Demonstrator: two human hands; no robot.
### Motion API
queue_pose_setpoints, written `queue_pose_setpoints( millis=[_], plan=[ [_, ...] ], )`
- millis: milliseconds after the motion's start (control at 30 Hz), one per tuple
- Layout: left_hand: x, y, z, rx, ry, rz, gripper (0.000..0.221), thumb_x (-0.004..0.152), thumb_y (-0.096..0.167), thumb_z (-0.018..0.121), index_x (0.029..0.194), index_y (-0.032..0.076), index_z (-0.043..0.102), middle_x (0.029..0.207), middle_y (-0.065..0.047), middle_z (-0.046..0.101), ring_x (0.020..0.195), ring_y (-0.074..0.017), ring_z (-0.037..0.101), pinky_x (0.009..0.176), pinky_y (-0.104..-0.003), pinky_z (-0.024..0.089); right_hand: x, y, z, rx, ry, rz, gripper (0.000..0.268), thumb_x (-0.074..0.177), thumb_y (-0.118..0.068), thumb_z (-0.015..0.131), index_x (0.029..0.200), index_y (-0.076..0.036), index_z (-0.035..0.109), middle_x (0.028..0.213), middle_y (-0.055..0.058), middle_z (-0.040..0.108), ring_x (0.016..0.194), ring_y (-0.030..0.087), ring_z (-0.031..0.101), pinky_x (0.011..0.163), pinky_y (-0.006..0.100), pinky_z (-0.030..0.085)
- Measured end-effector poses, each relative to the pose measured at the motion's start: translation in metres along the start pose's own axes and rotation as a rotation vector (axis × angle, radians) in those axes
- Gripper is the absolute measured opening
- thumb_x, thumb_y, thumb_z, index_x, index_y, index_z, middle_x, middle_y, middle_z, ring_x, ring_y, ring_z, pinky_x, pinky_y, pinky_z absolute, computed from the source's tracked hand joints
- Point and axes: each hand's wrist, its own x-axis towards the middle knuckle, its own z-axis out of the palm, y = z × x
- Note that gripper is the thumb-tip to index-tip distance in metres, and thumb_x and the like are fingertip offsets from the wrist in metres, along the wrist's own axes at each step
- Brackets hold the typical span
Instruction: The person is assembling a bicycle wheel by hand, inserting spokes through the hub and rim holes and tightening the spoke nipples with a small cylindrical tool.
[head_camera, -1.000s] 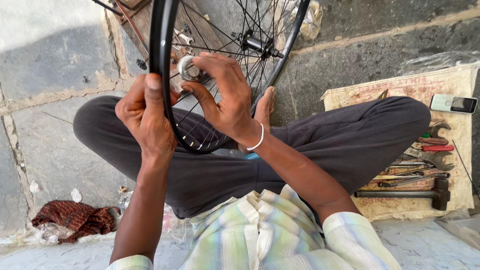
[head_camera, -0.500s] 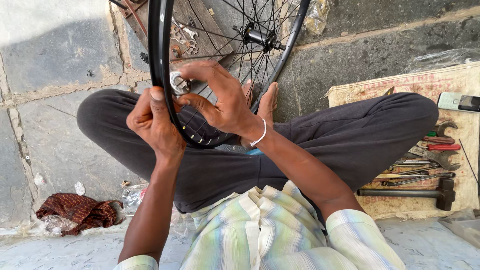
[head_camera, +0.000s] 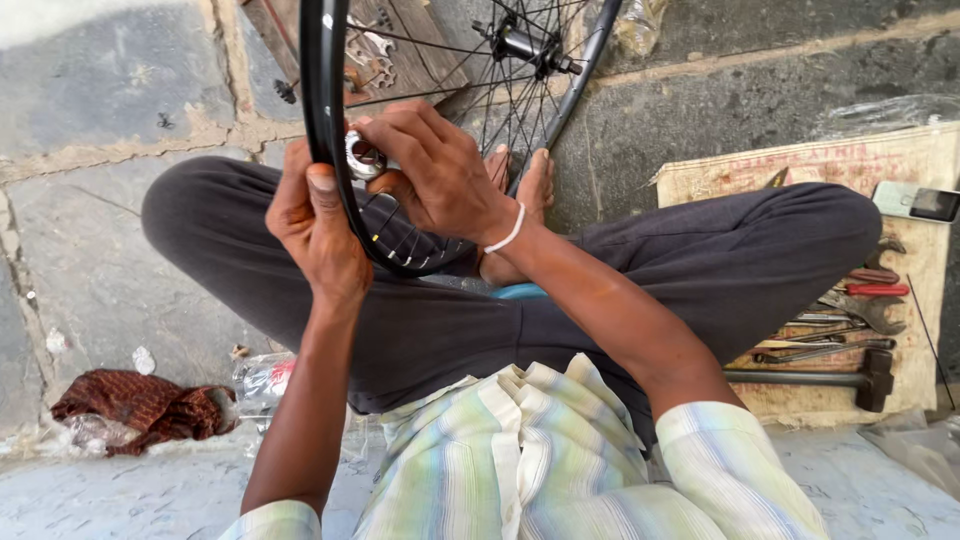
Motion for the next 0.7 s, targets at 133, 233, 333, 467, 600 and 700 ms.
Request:
queue_pose_setpoints(
  millis=[133,233,333,467,600,700],
  plan=[
    [0.005,-0.002,-0.004,0.06,0.056,-0.017,0.039,0.112,0.036,0.064,0.109,-0.003,0.065,0.099,-0.004,0.064,0.088,-0.0075,0.058,0.079,-0.023,0.047,0.009,0.02,0.012,-0.061,-0.121,0.214,0.026,0.109,-0.036,0.058,0.117,-0.011,0.06,0.09,0.007,0.06,0.087,0.026,0.066,0.074,0.038,0.054],
    [0.0,-0.007,-0.008,0.044,0.091,-0.039,0.04,0.111,0.037,0.063,0.098,-0.001,0.062,0.089,-0.003,0.064,0.08,-0.0093,0.059,0.071,-0.023,0.047,0.009,0.018,0.019,0.042,-0.1,0.238,0.02,0.111,-0.034,0.061,0.119,-0.016,0.059,0.097,0.002,0.068,0.098,0.024,0.071,0.088,0.035,0.058],
    [-0.004,-0.009,-0.01,0.077,0.112,-0.05,0.042,0.112,0.038,0.061,0.094,-0.001,0.062,0.083,-0.002,0.062,0.073,-0.0065,0.054,0.064,-0.021,0.042,0.006,0.0,0.018,0.266,-0.007,0.505,0.028,0.101,-0.029,0.071,0.121,-0.011,0.064,0.104,0.007,0.069,0.088,0.022,0.071,0.074,0.033,0.06],
    [0.001,-0.008,-0.012,0.078,0.096,-0.057,0.043,0.115,0.037,0.059,0.097,-0.002,0.063,0.08,0.0,0.057,0.069,-0.0033,0.048,0.061,-0.02,0.039,0.013,-0.011,0.014,0.034,0.08,0.095,0.051,0.107,-0.024,0.067,0.147,-0.008,0.042,0.13,0.014,0.06,0.122,0.034,0.061,0.106,0.045,0.052],
    [-0.002,-0.007,-0.013,0.069,0.102,-0.072,0.044,0.116,0.037,0.057,0.102,-0.004,0.068,0.077,0.0,0.058,0.067,-0.0027,0.049,0.06,-0.02,0.041,0.008,-0.004,0.012,-0.021,-0.013,0.053,0.065,0.105,-0.026,0.07,0.156,-0.01,0.034,0.126,0.009,0.06,0.116,0.028,0.062,0.103,0.038,0.055],
    [-0.001,-0.008,-0.011,0.033,0.085,-0.082,0.045,0.114,0.038,0.056,0.112,-0.004,0.07,0.092,-0.004,0.068,0.078,-0.0066,0.06,0.071,-0.025,0.051,0.006,0.005,0.011,-0.071,-0.057,0.028,0.06,0.108,-0.025,0.068,0.155,-0.007,0.036,0.124,0.008,0.061,0.113,0.027,0.062,0.099,0.038,0.057]
  ],
)
